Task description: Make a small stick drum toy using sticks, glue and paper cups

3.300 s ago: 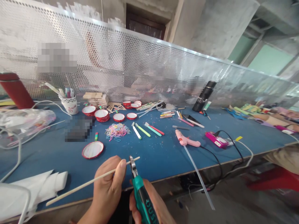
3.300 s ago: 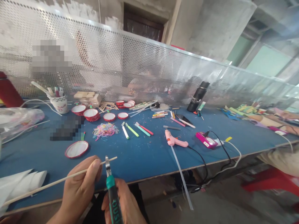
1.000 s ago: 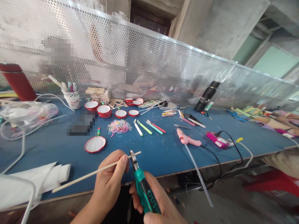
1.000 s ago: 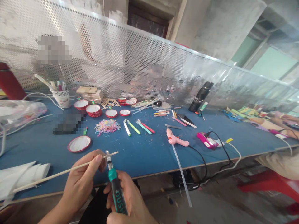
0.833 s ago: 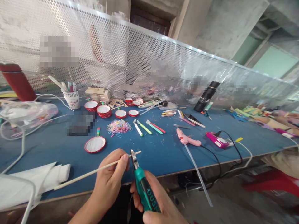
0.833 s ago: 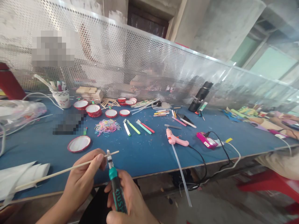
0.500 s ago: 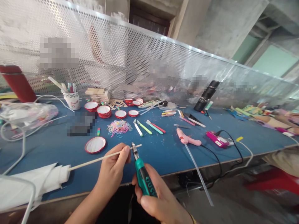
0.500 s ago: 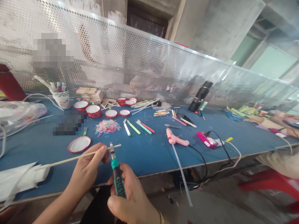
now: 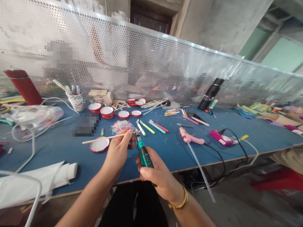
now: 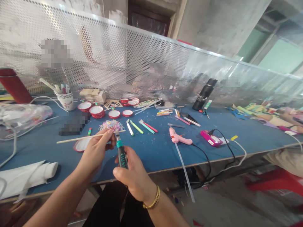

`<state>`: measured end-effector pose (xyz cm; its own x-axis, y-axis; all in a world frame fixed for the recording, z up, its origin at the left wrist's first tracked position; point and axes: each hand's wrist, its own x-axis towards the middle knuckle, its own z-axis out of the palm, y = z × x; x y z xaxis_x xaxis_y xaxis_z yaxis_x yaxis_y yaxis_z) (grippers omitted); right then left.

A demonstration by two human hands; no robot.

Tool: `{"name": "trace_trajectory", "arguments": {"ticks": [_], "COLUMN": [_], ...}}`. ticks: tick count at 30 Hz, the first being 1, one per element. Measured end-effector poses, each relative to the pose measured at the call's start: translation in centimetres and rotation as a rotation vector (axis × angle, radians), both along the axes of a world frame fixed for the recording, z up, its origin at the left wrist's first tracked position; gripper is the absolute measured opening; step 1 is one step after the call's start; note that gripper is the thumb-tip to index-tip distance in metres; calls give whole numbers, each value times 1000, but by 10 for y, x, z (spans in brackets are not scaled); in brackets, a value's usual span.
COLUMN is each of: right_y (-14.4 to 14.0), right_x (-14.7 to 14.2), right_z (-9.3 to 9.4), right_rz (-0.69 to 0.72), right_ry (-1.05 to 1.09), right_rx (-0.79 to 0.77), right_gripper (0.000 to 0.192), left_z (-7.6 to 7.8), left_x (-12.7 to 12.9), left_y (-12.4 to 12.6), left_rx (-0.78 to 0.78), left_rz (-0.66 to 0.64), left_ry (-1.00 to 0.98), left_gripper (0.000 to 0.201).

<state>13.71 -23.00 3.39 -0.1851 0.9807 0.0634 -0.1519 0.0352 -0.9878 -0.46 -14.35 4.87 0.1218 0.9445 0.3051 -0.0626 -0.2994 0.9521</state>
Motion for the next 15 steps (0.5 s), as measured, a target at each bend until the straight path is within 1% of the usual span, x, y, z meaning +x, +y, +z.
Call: {"name": "trace_trajectory", "arguments": {"ticks": [4, 9, 12, 15], "right_y": [3, 3, 2, 2], "right_x": [-2, -3, -1, 2], "right_z": [2, -7, -10, -9], "right_rz": [-12, -3, 8, 28], "right_ry": [12, 46, 23, -14], "right_rx": [1, 23, 36, 77], "right_gripper": [37, 38, 37, 41], "left_z": [2, -4, -4, 0], "left_x": [0, -5, -7, -9], "left_y": [2, 2, 3, 3], "left_rx": [-21, -13, 43, 139], "left_rz": [10, 4, -7, 27], "left_ry": [7, -16, 20, 99], "left_gripper": [48, 46, 46, 47]}}
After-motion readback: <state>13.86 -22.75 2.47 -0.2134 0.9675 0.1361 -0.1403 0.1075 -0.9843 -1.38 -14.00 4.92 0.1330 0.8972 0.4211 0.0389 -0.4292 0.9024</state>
